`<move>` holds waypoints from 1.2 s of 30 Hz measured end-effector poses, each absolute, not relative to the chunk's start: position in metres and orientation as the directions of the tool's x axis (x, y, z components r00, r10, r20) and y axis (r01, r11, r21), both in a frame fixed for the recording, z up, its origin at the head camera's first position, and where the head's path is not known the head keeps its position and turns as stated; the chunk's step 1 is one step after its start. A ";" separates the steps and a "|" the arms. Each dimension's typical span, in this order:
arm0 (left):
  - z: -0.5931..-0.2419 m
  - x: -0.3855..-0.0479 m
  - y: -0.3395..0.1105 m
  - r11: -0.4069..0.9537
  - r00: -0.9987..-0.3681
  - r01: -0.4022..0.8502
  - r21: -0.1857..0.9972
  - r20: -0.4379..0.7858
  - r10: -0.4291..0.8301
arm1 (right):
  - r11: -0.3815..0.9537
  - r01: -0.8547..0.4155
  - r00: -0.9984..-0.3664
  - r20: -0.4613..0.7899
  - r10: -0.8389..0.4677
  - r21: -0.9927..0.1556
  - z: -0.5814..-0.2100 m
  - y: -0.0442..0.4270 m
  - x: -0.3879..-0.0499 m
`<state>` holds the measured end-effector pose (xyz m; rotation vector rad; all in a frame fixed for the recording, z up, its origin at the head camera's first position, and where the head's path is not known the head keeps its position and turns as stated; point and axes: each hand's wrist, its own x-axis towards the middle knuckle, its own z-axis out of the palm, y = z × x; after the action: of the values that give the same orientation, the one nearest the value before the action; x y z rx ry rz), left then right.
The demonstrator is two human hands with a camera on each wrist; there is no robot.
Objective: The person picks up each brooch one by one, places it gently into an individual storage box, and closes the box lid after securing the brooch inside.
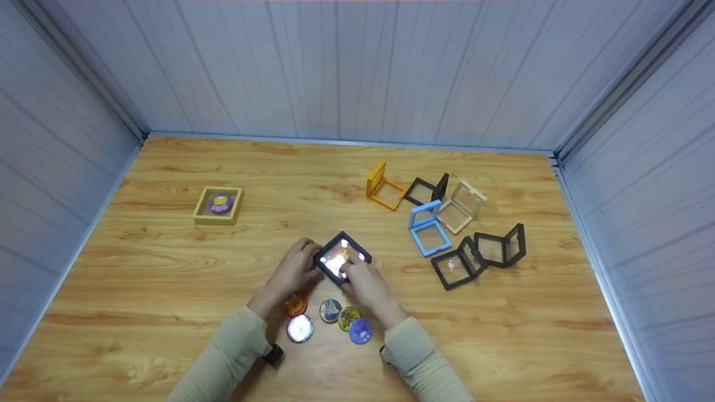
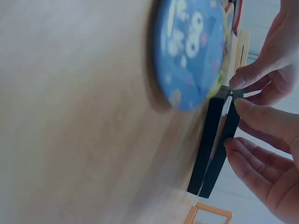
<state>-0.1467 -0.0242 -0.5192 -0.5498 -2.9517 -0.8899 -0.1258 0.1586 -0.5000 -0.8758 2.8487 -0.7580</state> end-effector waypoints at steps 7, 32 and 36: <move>-0.511 -0.145 -0.024 0.758 -0.854 0.517 0.398 0.187 0.485 | 0.725 -0.523 -0.842 0.141 -0.520 -0.448 -0.488 0.172 -0.132; -0.512 -0.148 -0.021 0.679 -0.691 0.722 0.134 0.182 0.699 | 0.906 -0.351 -0.922 0.256 -0.290 -0.237 -0.459 0.236 -0.182; -0.513 -0.148 -0.021 0.682 -0.696 0.718 0.141 0.173 0.697 | 0.905 -0.331 -0.926 0.279 -0.256 -0.268 -0.456 0.250 -0.192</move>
<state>-0.1480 -0.0209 -0.5126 -1.1751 -2.7831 -0.3012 -0.1920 0.2497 -0.4561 -0.5156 3.2989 -0.5345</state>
